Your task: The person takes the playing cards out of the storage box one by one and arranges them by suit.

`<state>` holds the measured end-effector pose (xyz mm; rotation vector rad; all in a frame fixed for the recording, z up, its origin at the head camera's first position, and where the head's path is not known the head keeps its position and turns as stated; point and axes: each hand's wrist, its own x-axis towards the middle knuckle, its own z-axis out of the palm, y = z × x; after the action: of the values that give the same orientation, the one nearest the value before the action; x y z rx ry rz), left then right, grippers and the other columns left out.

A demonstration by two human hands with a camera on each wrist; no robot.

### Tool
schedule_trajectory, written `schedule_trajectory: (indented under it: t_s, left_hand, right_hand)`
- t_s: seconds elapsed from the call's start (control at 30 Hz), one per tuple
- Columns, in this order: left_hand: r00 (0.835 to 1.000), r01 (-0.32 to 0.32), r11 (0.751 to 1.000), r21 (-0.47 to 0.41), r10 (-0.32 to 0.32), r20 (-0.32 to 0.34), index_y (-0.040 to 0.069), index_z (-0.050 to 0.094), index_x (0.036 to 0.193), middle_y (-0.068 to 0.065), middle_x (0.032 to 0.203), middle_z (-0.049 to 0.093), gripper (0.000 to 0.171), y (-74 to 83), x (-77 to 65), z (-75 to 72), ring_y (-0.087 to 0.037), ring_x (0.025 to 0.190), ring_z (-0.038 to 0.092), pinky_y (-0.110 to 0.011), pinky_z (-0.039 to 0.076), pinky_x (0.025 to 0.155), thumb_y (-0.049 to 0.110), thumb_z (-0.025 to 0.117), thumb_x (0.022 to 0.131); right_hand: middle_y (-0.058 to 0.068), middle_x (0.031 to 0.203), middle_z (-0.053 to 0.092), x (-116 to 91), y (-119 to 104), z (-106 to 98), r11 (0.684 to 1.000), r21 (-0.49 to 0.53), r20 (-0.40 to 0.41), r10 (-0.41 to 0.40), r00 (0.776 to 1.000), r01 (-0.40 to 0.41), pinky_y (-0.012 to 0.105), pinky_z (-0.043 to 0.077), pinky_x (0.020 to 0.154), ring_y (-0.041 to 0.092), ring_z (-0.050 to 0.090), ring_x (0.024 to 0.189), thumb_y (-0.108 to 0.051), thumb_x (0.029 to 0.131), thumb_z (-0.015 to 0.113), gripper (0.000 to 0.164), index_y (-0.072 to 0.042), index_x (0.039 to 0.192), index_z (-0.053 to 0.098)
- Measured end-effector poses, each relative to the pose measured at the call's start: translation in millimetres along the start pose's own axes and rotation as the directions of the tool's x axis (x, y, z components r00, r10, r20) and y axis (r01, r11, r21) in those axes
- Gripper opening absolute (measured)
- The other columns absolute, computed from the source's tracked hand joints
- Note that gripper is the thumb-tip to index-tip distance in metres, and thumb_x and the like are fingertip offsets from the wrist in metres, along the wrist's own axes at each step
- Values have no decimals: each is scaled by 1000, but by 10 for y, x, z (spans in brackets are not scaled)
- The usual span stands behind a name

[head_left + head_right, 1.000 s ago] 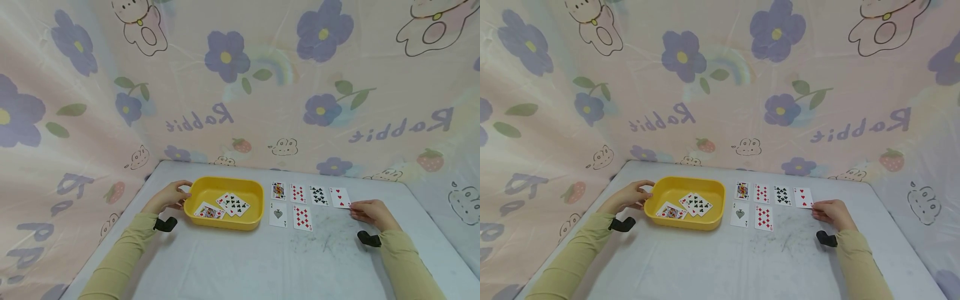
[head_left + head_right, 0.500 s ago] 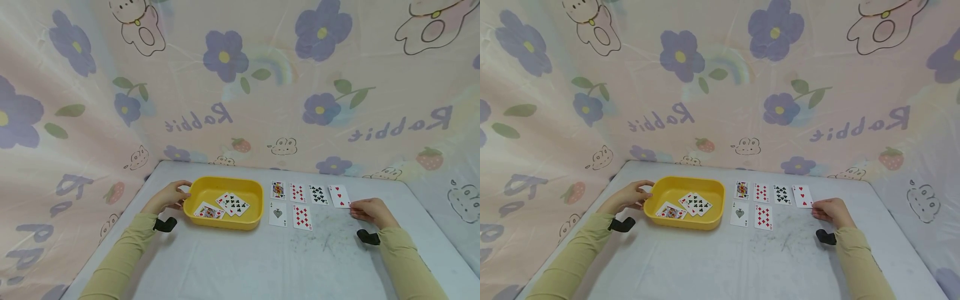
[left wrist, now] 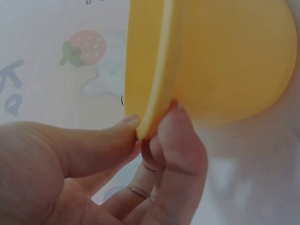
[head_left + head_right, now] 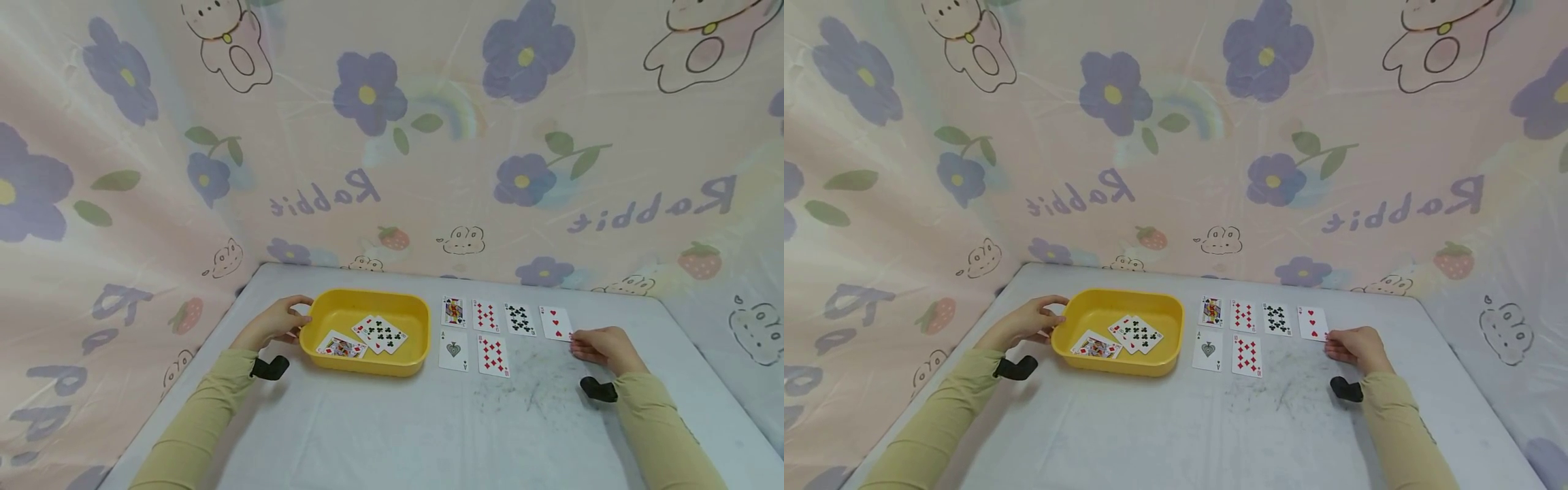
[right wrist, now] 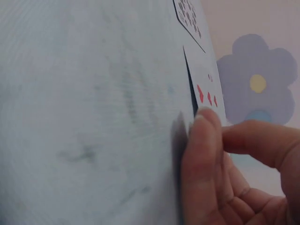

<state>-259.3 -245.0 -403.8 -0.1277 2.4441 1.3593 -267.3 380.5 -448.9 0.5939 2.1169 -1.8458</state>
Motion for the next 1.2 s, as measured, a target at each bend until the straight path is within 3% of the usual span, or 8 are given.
schedule_trajectory:
  t_s: [0.17, 0.3, 0.4, 0.53, 0.67, 0.83, 1.03, 1.2]
  left_hand:
    - [1000, 2, 1000, -3, -2, 4, 10, 43, 139, -17, 97, 60, 44, -3, -1, -7, -21, 70, 59, -37, 57, 66, 12, 57, 97]
    - [1000, 2, 1000, -7, -2, 4, 9, 43, 139, -18, 98, 60, 45, -18, -12, -12, -21, 70, 59, -37, 57, 65, 12, 57, 97]
    - [1000, 5, 1000, -8, -5, 1, 9, 42, 140, -19, 99, 60, 45, -28, -19, -19, -21, 70, 59, -36, 57, 64, 12, 57, 97]
    - [1000, 1, 1000, -8, -1, 7, 9, 41, 140, -21, 100, 60, 46, -26, -21, -25, -22, 70, 59, -33, 56, 62, 12, 56, 97]
    - [1000, -12, 1000, -10, 12, 13, 8, 41, 141, -21, 99, 60, 45, 6, -15, -15, -23, 70, 60, -35, 56, 63, 10, 55, 97]
    - [1000, -21, 1000, -22, 21, 5, 8, 42, 140, -22, 98, 58, 44, 41, -13, -11, -25, 70, 61, -39, 57, 64, 9, 55, 98]
    - [1000, -8, 999, -32, 8, -9, 9, 43, 139, -22, 96, 57, 44, 48, -8, -5, -24, 68, 60, -38, 56, 63, 8, 55, 97]
    - [1000, 3, 1000, -15, -3, -14, 9, 43, 139, -19, 94, 56, 44, 38, -12, -1, -22, 67, 60, -40, 57, 67, 9, 55, 97]
  right_hand:
    - [7, 66, 67, 4, -9, 3, 1000, 10, -18, 8, 1000, -8, 30, 57, 63, 16, 68, 61, -3, 94, 54, 17, 12, 99, 52]
    - [7, 69, 66, -34, -37, 27, 998, -64, -36, -31, 999, 28, 30, 57, 65, 17, 68, 63, -9, 96, 51, 35, 18, 116, 42]
    - [6, 73, 66, -84, -117, 85, 978, -177, -34, -117, 993, 109, 30, 57, 65, 16, 68, 65, -15, 98, 49, 49, 22, 126, 34]
    - [8, 79, 68, -155, -355, 300, 920, -298, -3, -267, 964, 254, 30, 57, 67, 15, 68, 69, -21, 99, 47, 54, 22, 130, 35]
    - [19, 92, 67, -266, -692, 730, 862, -312, 101, -389, 916, 401, 33, 56, 74, 15, 68, 75, -21, 101, 47, 51, 18, 132, 38]
    - [28, 104, 64, -399, -1078, 1460, 811, -251, 345, -435, 832, 529, 38, 55, 80, 24, 68, 84, -19, 100, 52, 43, 13, 128, 45]
    - [22, 103, 66, -500, -1292, 2296, 760, -288, 576, -349, 739, 583, 41, 54, 81, 32, 66, 90, -18, 98, 55, 39, 10, 124, 53]
    - [21, 104, 67, -427, -1284, 2782, 729, -397, 664, -191, 723, 557, 42, 53, 83, 30, 66, 90, -21, 98, 56, 39, 9, 122, 57]
